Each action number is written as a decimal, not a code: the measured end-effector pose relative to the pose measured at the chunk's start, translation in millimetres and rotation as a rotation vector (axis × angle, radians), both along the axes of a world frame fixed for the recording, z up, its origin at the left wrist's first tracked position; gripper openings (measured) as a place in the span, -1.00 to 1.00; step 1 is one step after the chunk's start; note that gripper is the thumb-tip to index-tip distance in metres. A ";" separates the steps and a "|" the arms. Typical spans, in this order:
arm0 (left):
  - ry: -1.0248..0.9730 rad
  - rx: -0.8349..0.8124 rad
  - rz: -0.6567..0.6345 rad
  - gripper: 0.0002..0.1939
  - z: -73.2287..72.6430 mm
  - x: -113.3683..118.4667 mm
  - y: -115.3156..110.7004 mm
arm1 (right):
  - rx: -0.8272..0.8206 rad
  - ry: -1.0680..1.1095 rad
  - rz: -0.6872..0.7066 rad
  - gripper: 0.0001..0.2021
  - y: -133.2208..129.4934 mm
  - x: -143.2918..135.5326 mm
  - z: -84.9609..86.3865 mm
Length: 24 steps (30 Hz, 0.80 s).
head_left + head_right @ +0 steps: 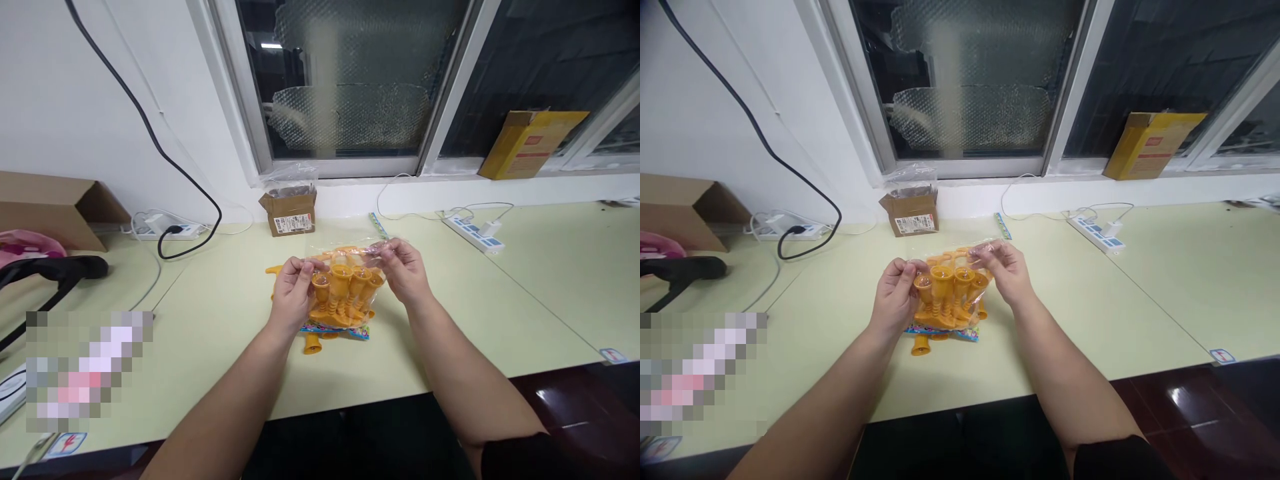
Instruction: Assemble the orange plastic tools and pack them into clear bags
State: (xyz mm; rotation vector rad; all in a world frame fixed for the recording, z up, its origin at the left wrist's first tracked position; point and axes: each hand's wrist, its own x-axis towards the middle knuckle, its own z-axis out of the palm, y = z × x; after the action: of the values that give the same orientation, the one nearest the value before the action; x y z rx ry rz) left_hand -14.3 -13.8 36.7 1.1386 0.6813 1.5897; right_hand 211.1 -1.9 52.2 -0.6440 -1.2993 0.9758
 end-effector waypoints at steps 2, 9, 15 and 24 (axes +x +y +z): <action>-0.036 0.001 0.022 -0.66 -0.7 0.8 0.8 | -0.047 -0.109 0.090 -0.63 -2.0 -5.2 0.3; -0.081 -0.118 -0.008 -0.71 -3.9 -3.4 9.6 | -0.165 -0.047 -0.169 -0.68 14.8 8.0 -8.4; 0.091 -0.098 0.083 -0.82 -16.2 -12.2 24.0 | -0.413 0.091 -0.235 -0.67 40.6 56.2 -17.0; 0.333 -0.024 0.226 -0.87 -29.5 -24.7 42.6 | -0.461 0.216 -0.318 -0.60 51.3 89.0 -42.4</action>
State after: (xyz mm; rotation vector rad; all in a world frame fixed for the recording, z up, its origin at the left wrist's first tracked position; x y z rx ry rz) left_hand -39.0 28.8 7.3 1.3630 1.0764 1.5860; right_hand 300.1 49.4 9.8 -1.0329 -0.7530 1.0523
